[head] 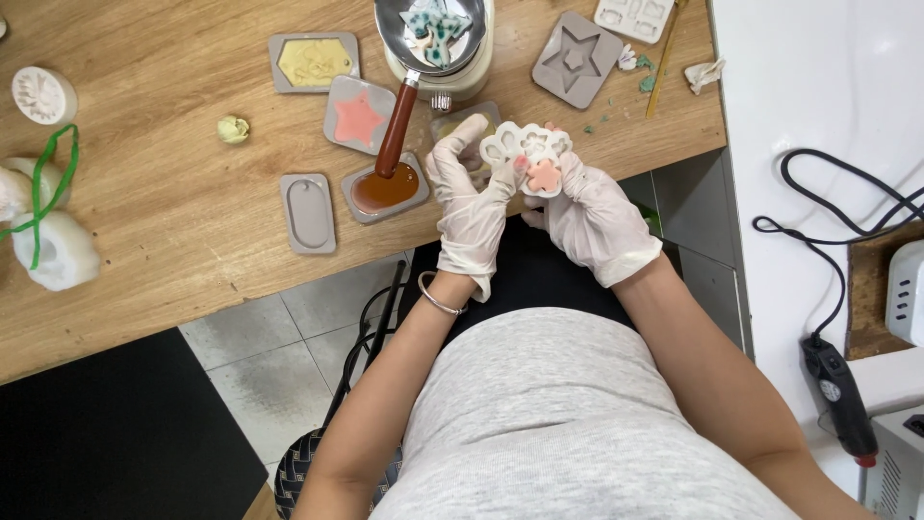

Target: The person pours melted colored wax from a small metal pot into silicone molds on a wooden table, wipes the pot with a tissue, and demolds finished wax melt pieces by pressing them out of the molds by hand, setting the released pieces on the table.

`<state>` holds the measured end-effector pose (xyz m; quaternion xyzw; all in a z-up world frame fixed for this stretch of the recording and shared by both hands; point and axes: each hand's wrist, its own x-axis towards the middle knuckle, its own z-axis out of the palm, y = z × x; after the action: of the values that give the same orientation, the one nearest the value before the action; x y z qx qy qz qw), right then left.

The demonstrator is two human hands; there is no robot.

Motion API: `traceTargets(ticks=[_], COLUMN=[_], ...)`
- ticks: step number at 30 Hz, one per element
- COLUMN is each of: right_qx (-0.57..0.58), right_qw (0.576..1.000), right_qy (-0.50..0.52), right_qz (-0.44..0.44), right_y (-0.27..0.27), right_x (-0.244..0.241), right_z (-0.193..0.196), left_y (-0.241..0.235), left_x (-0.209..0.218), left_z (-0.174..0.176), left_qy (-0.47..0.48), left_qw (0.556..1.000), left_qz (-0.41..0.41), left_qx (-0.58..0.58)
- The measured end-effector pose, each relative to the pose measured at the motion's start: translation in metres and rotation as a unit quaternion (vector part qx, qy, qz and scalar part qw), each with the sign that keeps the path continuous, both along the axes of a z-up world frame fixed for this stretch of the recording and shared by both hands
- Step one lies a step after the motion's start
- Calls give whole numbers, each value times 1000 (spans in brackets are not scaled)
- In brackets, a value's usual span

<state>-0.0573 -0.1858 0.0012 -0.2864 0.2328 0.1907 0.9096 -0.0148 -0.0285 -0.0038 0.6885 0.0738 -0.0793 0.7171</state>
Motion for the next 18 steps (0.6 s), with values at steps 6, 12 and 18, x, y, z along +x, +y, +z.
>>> traceTargets(ticks=[6, 12, 18], right_qx=[-32, -260, -355], right_qw=[997, 962, 930], right_qy=[16, -69, -85], right_qz=[-72, -52, -34], right_y=[6, 4, 3], right_x=[8, 9, 5], right_z=[7, 19, 1], left_y=[5, 6, -7], left_x=[-1, -2, 1], left_z=[15, 12, 32], left_qy=[-169, -48, 90], left_qw=[979, 988, 971], left_qz=[-52, -137, -218], left_qx=[105, 44, -47])
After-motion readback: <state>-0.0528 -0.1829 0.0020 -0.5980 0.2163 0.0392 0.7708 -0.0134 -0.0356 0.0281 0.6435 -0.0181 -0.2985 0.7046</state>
